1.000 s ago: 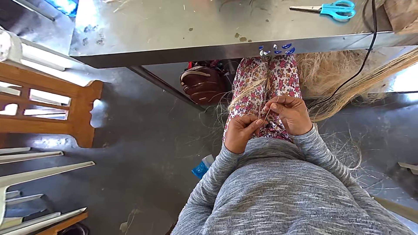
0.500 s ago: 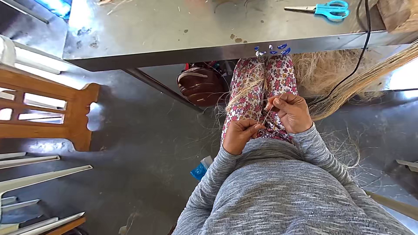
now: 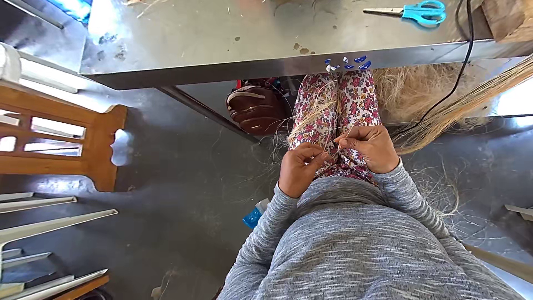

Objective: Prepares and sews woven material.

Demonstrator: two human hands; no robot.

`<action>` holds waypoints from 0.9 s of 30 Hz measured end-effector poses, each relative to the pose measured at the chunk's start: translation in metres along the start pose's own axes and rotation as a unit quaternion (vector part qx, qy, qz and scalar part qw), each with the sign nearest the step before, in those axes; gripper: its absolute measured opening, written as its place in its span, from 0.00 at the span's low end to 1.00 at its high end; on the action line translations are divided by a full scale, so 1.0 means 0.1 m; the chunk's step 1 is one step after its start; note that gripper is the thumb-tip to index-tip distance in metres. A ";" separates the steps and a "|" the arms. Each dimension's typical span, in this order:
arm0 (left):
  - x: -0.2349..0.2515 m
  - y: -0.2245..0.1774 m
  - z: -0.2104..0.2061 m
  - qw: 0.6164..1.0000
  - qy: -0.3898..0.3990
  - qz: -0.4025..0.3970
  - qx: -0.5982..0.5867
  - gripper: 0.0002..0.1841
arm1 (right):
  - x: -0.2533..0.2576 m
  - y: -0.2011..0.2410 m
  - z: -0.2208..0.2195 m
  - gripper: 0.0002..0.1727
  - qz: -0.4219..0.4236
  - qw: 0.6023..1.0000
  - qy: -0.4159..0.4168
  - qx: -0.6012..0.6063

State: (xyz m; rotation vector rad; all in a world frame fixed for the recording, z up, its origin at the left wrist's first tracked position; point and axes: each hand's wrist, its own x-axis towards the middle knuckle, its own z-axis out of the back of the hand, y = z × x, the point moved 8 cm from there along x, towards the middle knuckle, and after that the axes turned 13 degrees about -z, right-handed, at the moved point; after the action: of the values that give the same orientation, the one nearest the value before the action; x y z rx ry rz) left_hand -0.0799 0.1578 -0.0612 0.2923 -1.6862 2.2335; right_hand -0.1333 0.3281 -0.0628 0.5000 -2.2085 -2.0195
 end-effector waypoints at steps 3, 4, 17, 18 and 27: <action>0.04 -0.01 -0.07 1.000 0.027 -0.012 -0.011 0.07 | 0.01 -0.05 -0.06 0.08 -0.026 0.999 0.023 0.015; 0.05 -0.01 -0.10 0.999 0.032 -0.015 -0.017 0.07 | 0.01 -0.07 -0.08 0.09 -0.034 0.999 0.027 0.021; 0.05 0.03 -0.19 0.997 0.067 -0.011 -0.035 0.08 | -0.02 -0.15 -0.11 0.10 -0.041 0.997 0.038 0.052; 0.06 0.04 -0.19 0.997 0.070 -0.012 -0.033 0.09 | -0.02 -0.15 -0.11 0.10 -0.039 0.997 0.040 0.050; 0.15 -0.17 0.13 0.998 0.021 -0.048 0.024 0.13 | 0.03 0.11 -0.14 0.03 0.069 0.997 0.033 -0.021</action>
State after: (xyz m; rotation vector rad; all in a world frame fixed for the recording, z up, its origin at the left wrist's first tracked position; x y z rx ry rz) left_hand -0.0882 0.1517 -0.0370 0.3285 -1.5639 2.1967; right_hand -0.1341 0.3145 -0.0509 0.3919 -2.0968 -1.9454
